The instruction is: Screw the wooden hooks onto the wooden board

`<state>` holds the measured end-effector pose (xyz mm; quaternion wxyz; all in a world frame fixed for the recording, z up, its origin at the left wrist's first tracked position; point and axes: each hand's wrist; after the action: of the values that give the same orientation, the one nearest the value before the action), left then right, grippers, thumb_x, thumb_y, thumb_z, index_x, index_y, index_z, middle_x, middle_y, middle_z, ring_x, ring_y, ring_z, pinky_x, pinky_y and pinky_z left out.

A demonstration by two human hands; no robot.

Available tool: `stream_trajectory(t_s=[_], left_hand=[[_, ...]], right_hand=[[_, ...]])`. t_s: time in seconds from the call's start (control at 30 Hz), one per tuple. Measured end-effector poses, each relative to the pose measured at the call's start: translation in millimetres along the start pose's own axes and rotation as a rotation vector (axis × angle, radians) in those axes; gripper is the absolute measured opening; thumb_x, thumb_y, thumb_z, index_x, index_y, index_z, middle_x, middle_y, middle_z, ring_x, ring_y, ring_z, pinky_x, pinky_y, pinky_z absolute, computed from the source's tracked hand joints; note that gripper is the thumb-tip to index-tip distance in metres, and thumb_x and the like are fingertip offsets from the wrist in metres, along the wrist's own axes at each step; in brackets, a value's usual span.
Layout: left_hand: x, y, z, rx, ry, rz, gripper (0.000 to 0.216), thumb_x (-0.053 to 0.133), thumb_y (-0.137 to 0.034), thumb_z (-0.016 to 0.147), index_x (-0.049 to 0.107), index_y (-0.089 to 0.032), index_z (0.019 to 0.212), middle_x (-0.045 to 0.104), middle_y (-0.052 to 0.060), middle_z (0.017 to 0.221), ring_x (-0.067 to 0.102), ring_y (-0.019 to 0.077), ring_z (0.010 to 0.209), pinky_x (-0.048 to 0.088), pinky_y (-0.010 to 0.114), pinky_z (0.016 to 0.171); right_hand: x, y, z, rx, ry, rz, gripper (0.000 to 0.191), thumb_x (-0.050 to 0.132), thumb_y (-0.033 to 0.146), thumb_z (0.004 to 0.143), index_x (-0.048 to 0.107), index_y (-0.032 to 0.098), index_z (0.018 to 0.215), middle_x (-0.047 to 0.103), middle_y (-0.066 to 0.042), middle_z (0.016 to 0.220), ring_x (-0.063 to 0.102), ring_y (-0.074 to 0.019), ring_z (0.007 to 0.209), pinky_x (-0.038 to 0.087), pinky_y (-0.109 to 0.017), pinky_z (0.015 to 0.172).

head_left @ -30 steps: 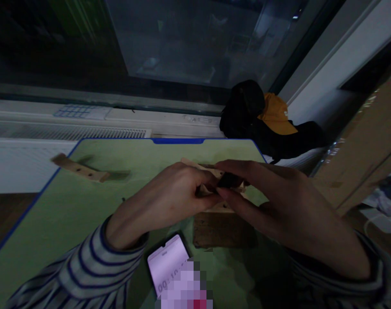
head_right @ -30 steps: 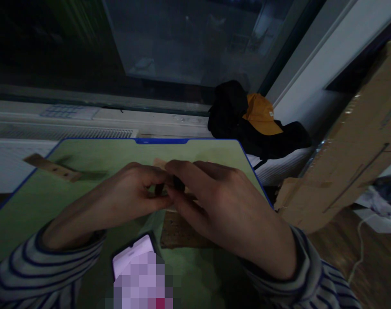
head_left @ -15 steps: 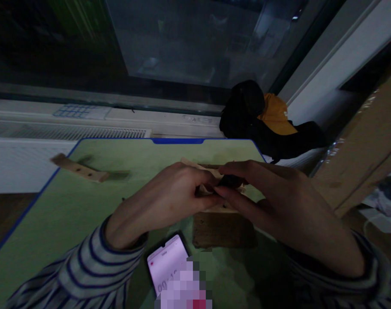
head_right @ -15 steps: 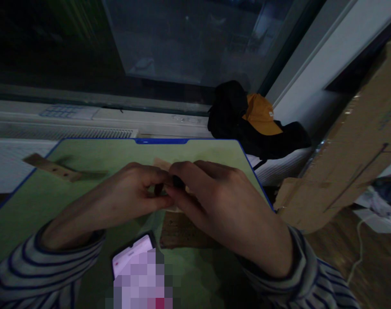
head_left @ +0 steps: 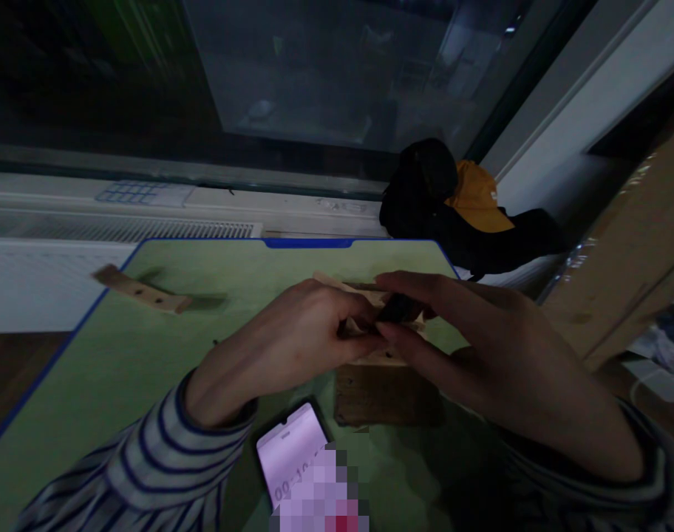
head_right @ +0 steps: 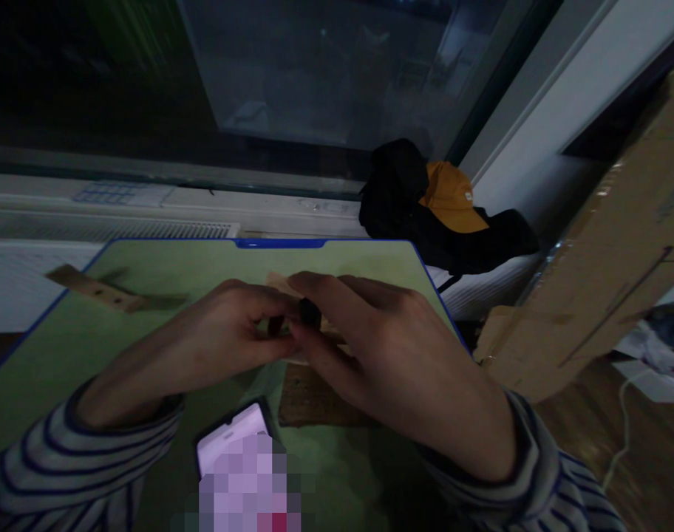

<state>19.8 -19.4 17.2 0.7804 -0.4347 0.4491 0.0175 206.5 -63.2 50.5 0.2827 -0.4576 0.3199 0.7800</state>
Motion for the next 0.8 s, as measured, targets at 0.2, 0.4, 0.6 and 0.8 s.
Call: stream_trajectory(t_s=[0.2, 0.4, 0.6, 0.8], left_hand=[[0.2, 0.0, 0.2, 0.031, -0.016, 0.016, 0.011, 0.059, -0.026, 0.081, 0.068, -0.02, 0.081, 0.067, -0.005, 0.067, 0.057, 0.0074, 0.056, 0.038, 0.019, 0.054], [0.5, -0.6, 0.1, 0.014, -0.015, -0.003, 0.011, 0.06, -0.024, 0.079, 0.069, -0.022, 0.086, 0.068, -0.005, 0.069, 0.058, 0.0086, 0.058, 0.04, 0.019, 0.056], [-0.1, 1.6, -0.2, 0.033, -0.017, -0.009, 0.009, 0.062, -0.026, 0.079, 0.067, -0.022, 0.085, 0.068, -0.005, 0.072, 0.059, 0.0086, 0.059, 0.041, 0.019, 0.058], [0.3, 2.2, -0.6, 0.053, -0.03, 0.0, 0.007, 0.061, -0.022, 0.08, 0.067, -0.021, 0.083, 0.068, -0.006, 0.072, 0.059, 0.0066, 0.06, 0.04, 0.018, 0.058]], right_hand=[[-0.7, 0.6, -2.4, -0.027, 0.019, 0.001, 0.043, 0.053, 0.022, 0.086, 0.046, 0.023, 0.128, 0.065, 0.0, 0.105, 0.063, -0.0104, 0.084, 0.047, -0.021, 0.068], [-0.9, 0.4, -2.2, -0.027, 0.018, -0.009, 0.034, 0.052, 0.022, 0.086, 0.052, 0.021, 0.12, 0.066, -0.001, 0.1, 0.063, -0.0118, 0.079, 0.047, -0.022, 0.066], [-0.7, 0.6, -0.8, -0.03, 0.01, -0.035, 0.026, 0.051, 0.023, 0.087, 0.053, 0.021, 0.113, 0.067, -0.001, 0.1, 0.064, -0.0127, 0.078, 0.046, -0.023, 0.064], [-1.0, -0.5, -0.2, -0.028, 0.007, -0.064, 0.026, 0.052, 0.024, 0.086, 0.054, 0.02, 0.112, 0.067, -0.001, 0.093, 0.063, -0.0125, 0.075, 0.044, -0.023, 0.059]])
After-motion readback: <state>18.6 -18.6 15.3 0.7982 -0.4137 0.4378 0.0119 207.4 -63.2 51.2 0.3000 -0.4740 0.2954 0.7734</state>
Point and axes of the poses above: each hand's wrist, its own z-axis towards the middle knuckle, its own x-axis out of the palm, y = z × x
